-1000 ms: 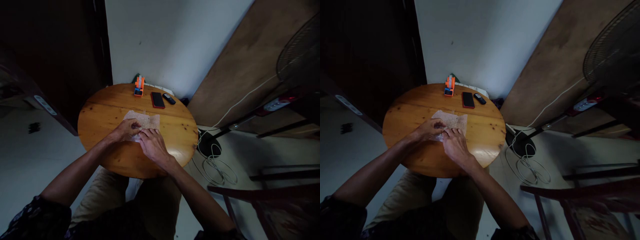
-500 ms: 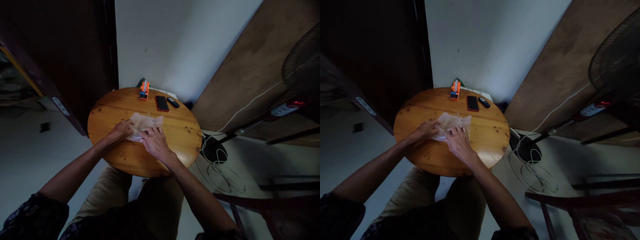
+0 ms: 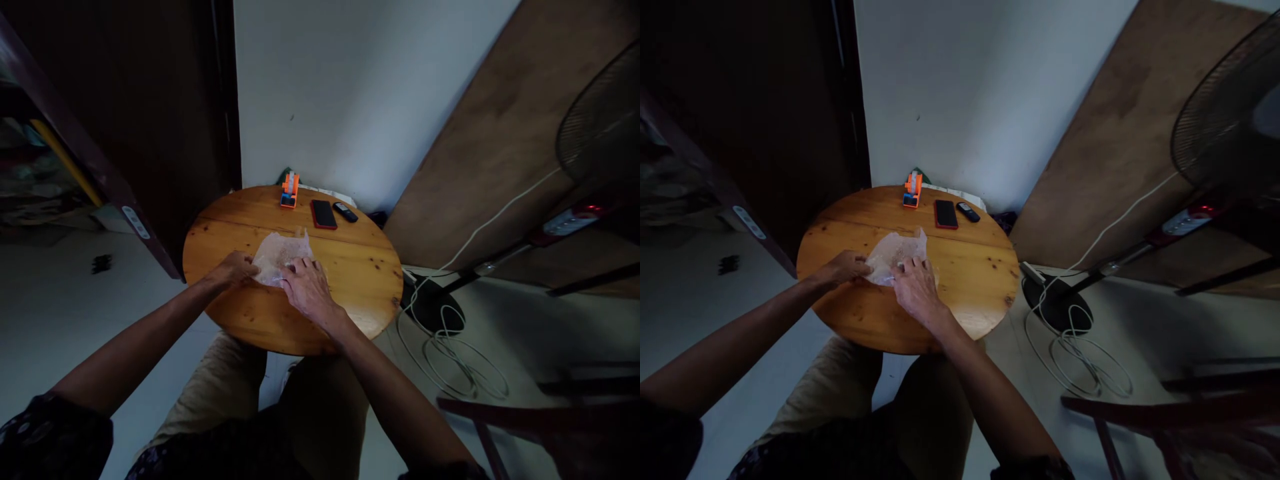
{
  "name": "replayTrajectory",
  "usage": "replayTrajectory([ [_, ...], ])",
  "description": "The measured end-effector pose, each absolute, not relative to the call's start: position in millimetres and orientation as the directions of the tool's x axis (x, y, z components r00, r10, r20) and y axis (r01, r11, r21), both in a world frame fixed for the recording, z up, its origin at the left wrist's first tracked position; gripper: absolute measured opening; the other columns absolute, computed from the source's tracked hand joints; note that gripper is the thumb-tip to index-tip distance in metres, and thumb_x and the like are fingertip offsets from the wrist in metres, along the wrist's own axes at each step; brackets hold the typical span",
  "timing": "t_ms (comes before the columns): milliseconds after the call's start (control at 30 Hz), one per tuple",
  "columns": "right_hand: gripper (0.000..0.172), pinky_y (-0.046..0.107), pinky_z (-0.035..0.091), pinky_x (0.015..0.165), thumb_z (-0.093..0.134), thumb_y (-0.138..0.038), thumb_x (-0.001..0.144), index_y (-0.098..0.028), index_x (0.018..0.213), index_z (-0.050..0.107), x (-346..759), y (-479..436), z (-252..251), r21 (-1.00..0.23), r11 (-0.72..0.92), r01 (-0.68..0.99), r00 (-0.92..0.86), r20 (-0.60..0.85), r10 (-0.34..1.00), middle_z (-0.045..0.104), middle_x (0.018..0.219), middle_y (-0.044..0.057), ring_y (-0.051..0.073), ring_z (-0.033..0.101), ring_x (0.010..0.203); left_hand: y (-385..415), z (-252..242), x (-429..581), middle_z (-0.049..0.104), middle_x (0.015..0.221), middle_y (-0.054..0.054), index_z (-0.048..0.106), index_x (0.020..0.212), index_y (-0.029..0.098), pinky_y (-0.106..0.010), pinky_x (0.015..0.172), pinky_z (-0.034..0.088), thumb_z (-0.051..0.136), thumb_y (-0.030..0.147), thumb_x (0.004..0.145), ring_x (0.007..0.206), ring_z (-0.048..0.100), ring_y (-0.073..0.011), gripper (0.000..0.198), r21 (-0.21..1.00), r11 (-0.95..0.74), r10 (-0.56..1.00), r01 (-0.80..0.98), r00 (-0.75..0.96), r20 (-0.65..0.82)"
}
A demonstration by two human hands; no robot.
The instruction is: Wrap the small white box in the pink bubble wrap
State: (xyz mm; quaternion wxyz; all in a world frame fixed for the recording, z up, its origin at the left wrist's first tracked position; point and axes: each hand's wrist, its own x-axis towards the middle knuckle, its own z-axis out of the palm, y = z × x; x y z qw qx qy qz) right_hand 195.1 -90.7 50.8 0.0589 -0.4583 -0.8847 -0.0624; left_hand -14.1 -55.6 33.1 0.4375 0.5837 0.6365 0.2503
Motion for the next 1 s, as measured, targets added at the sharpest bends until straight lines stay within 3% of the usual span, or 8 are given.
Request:
replayTrajectory([
  [200,0.039,0.045,0.039,0.095,0.058,-0.029,0.093,-0.014,0.129,0.059,194,-91,48,0.0,0.543,0.84,-0.525,0.255,0.812,0.066,0.118,0.018,0.031,0.054,0.112,-60,39,19,0.061,0.065,0.002,0.061,0.076,0.017,-0.021,0.052,0.042,0.065,0.03,0.061,0.055,0.052,-0.01,0.02,0.969,0.162,0.98,0.184,0.083,-0.179],
  [300,0.059,0.044,0.04,0.096,0.067,-0.028,0.086,-0.009,0.139,0.048,197,-88,50,-0.091,0.519,0.85,-0.485,0.25,0.838,0.068,0.12,0.019,0.031,0.057,0.113,-59,39,38,0.063,0.068,0.0,0.061,0.079,0.017,-0.023,0.054,0.044,0.067,0.031,0.064,0.056,0.055,-0.0112,0.022,0.974,0.133,0.979,0.182,0.131,-0.158],
  [400,0.064,0.042,0.043,0.096,0.068,-0.022,0.081,-0.011,0.141,0.048,206,-82,55,-0.207,0.526,0.825,-0.487,0.211,0.848,0.069,0.122,0.017,0.029,0.061,0.111,-59,38,49,0.062,0.069,0.0,0.062,0.081,0.016,-0.024,0.056,0.043,0.063,0.029,0.067,0.06,0.056,-0.0125,0.019,0.956,0.049,0.978,0.289,0.179,-0.105],
  [567,0.066,0.037,0.047,0.095,0.061,-0.006,0.077,-0.015,0.141,0.049,231,-73,57,-0.485,0.547,0.682,-0.539,0.172,0.825,0.071,0.12,0.012,0.023,0.066,0.107,-64,53,50,0.05,0.061,0.004,0.063,0.071,0.016,-0.024,0.054,0.03,0.058,0.027,0.066,0.059,0.045,-0.0121,0.012,0.738,-0.203,0.935,0.644,0.35,-0.049],
  [667,0.061,0.036,0.049,0.096,0.057,-0.006,0.079,-0.015,0.139,0.053,246,-71,51,-0.6,0.503,0.623,-0.492,0.199,0.847,0.07,0.124,0.012,0.022,0.066,0.112,-68,67,45,0.046,0.059,0.004,0.06,0.067,0.016,-0.026,0.053,0.026,0.053,0.025,0.071,0.057,0.042,-0.0119,0.012,0.686,-0.305,0.878,0.661,0.474,-0.067],
  [800,0.04,0.041,0.047,0.102,0.056,-0.016,0.087,-0.014,0.126,0.063,257,-70,42,-0.545,0.46,0.701,-0.401,0.232,0.886,0.069,0.125,0.014,0.025,0.063,0.118,-67,72,41,0.047,0.059,0.003,0.055,0.064,0.017,-0.026,0.055,0.028,0.046,0.02,0.075,0.058,0.043,-0.0122,0.015,0.654,-0.429,0.804,0.623,0.593,-0.037],
  [900,0.028,0.043,0.045,0.105,0.054,-0.022,0.091,-0.015,0.113,0.069,259,-72,35,-0.493,0.44,0.751,-0.355,0.259,0.898,0.068,0.122,0.014,0.026,0.061,0.118,-62,65,42,0.047,0.059,0.002,0.055,0.062,0.018,-0.027,0.056,0.028,0.046,0.02,0.08,0.057,0.043,-0.0132,0.02,0.516,-0.487,0.817,0.705,0.577,-0.017],
  [1000,0.027,0.04,0.046,0.103,0.054,-0.027,0.091,-0.016,0.111,0.068,261,-74,27,-0.523,0.378,0.764,-0.268,0.276,0.923,0.065,0.122,0.013,0.024,0.061,0.115,-59,56,43,0.061,0.077,-0.004,0.065,0.071,0.018,-0.029,0.062,0.037,0.052,0.023,0.082,0.069,0.054,-0.0178,0.017,0.37,-0.539,0.825,0.757,0.564,0.049],
])
